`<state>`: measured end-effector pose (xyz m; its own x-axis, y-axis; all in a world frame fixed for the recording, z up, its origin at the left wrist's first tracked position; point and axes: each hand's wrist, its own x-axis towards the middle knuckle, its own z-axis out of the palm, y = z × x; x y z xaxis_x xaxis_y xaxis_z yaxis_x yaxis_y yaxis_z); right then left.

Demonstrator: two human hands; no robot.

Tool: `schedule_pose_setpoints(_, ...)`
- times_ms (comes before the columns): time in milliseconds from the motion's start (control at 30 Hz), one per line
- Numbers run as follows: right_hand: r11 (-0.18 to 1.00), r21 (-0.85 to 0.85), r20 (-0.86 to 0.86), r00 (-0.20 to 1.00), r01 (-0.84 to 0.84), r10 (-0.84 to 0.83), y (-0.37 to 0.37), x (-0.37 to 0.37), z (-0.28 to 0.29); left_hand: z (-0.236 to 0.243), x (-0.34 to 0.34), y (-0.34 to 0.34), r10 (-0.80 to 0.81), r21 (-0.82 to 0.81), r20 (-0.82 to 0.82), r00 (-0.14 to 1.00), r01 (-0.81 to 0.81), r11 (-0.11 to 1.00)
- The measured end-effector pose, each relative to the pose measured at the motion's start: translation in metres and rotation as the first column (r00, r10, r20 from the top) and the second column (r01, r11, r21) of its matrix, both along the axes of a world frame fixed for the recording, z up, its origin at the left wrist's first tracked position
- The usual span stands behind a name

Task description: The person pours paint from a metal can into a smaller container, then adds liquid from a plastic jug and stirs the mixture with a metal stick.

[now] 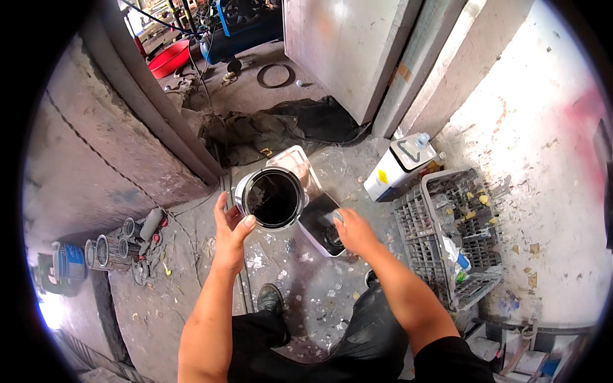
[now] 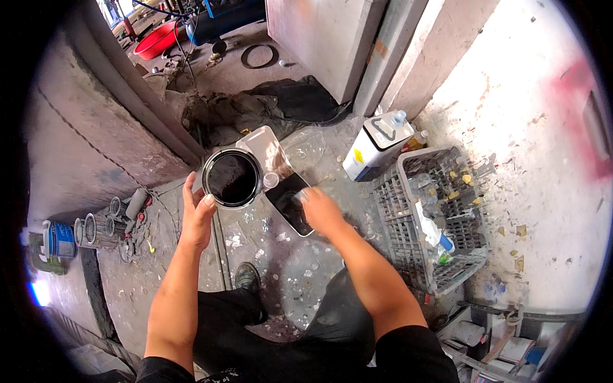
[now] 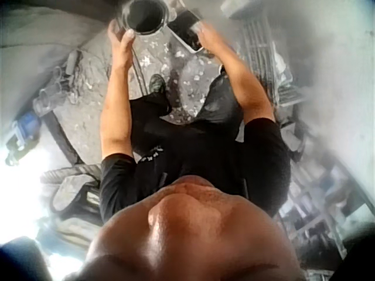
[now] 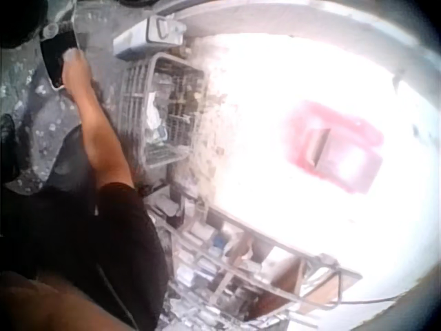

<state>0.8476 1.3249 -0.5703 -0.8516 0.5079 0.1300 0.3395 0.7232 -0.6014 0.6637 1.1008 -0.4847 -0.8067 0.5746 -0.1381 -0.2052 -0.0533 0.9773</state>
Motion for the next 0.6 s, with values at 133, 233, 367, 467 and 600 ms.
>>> schedule_pose_setpoints(133,0.998,0.057,0.014,1.0,0.002,-0.003,0.022,-0.004,0.004,0.007,0.004,0.002,0.028,-0.058,0.013,1.0,-0.027,0.998)
schedule_pose_setpoints(233,0.993,0.116,0.116,0.993,-0.02,0.006,0.016,0.014,0.009,0.01,0.0,-0.003,0.045,-0.057,0.035,0.998,-0.043,0.997)
schedule_pose_setpoints(367,0.999,-0.03,0.1,0.994,-0.043,0.046,-0.008,0.019,0.006,0.009,-0.003,-0.005,0.082,-0.061,0.041,0.996,-0.08,0.995)
schedule_pose_setpoints(467,0.999,0.002,-0.026,0.998,-0.049,0.049,-0.002,0.008,-0.002,0.007,0.0,0.003,0.066,-0.085,0.078,0.995,-0.059,0.995)
schedule_pose_setpoints(600,0.999,0.041,0.063,0.998,0.001,-0.004,0.018,0.004,0.003,0.008,0.001,0.0,0.089,-0.132,0.128,0.988,-0.071,0.989)
